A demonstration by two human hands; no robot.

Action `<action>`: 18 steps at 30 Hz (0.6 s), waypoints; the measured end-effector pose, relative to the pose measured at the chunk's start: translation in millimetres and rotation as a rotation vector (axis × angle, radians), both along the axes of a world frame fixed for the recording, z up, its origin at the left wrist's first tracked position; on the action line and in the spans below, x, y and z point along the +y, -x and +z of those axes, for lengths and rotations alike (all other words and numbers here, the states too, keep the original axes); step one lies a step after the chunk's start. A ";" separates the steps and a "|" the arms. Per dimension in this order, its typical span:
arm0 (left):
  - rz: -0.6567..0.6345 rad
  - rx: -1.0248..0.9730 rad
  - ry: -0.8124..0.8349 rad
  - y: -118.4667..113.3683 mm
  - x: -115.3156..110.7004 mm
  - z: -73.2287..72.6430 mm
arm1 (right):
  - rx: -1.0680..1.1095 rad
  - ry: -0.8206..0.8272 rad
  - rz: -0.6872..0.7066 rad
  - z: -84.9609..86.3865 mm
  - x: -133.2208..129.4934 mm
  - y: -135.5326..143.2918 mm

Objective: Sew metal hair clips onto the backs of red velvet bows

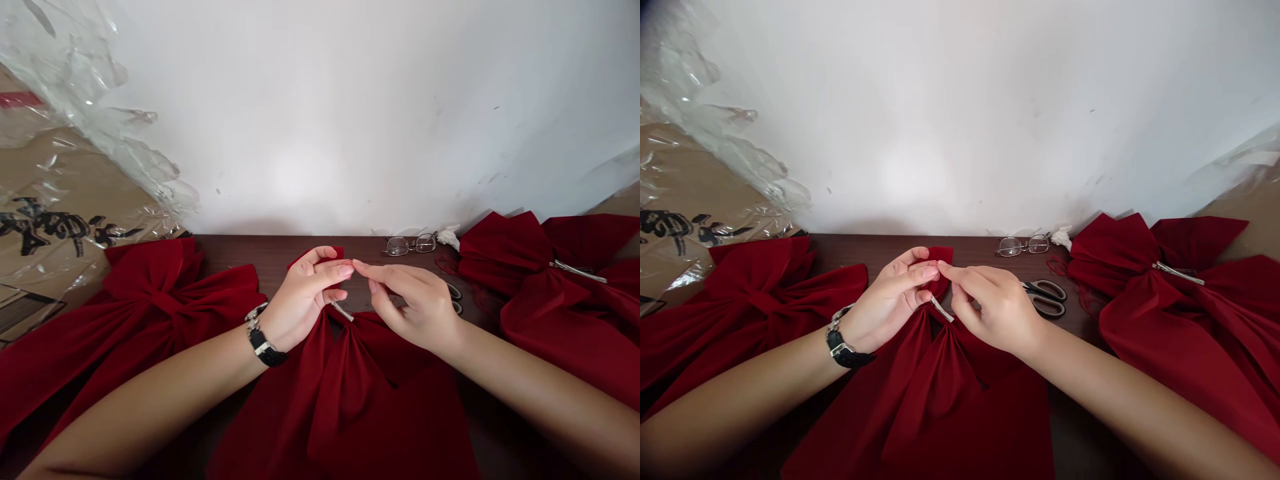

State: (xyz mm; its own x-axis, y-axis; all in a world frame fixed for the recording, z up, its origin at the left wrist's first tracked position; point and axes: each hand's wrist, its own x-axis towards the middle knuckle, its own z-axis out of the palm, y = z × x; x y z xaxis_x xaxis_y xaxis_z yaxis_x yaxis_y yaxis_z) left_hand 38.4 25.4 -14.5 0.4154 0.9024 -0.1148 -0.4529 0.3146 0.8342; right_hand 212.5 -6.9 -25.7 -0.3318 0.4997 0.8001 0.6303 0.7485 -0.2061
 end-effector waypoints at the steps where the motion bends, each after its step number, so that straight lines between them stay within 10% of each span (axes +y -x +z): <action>1: 0.002 0.003 -0.004 0.0 -0.2 0.2 | 0.010 0.005 0.005 0.8 -0.6 0.7; 18: 0.015 0.106 -0.067 -2.8 -3.9 0.5 | 0.240 0.341 -0.067 12.3 -1.5 1.0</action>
